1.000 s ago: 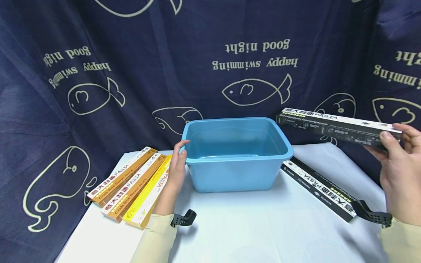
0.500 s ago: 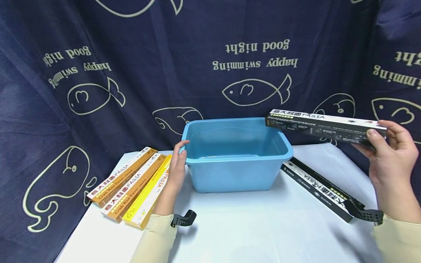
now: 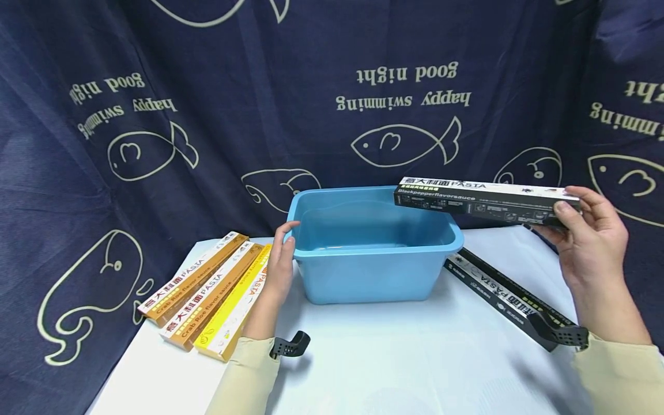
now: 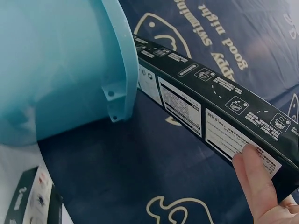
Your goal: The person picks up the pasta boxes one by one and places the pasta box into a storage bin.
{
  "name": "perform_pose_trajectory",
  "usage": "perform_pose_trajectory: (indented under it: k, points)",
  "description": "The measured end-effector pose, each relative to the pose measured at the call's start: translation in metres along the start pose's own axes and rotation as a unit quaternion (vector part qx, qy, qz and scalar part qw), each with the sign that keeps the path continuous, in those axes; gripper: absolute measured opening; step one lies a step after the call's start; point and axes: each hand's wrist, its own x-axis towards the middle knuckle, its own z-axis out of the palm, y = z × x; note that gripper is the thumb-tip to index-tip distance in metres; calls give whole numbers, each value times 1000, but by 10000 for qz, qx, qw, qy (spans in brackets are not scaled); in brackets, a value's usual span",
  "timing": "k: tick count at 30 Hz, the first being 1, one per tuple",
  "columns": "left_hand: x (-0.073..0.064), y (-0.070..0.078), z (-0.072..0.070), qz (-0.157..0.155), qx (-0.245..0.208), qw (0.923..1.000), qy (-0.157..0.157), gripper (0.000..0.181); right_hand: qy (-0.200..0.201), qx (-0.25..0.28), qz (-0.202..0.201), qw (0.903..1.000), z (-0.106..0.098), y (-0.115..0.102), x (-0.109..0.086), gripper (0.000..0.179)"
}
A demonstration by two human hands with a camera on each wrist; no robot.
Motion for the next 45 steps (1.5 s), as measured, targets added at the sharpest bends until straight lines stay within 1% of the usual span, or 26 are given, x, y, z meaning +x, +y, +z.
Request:
perform_pose_trajectory:
  k: [5, 8, 15, 22, 31, 38, 45]
  points:
    - [-1, 0, 0, 20, 24, 10000, 14, 47, -392, 176, 127, 9990, 8, 3, 0, 42]
    - [-1, 0, 0, 34, 47, 10000, 13, 47, -548, 82, 206, 9983, 13, 6, 1, 42]
    - [-1, 1, 1, -17, 31, 10000, 11, 47, -865, -472, 285, 9947, 27, 12, 2, 43]
    - [-2, 2, 0, -40, 50, 10000, 18, 46, -1149, -614, 328, 9909, 41, 18, 3, 42]
    - [-2, 1, -1, -71, 98, 9999, -8, 46, -1421, -913, 505, 9843, 58, 26, 2, 46]
    - [-1, 1, -1, -27, 119, 9999, 44, 46, -1606, -946, 578, 9808, 66, 29, 3, 48]
    - [-1, 2, 0, -9, 116, 9999, 49, 46, -1696, -1294, 686, 9746, 74, 31, 8, 47]
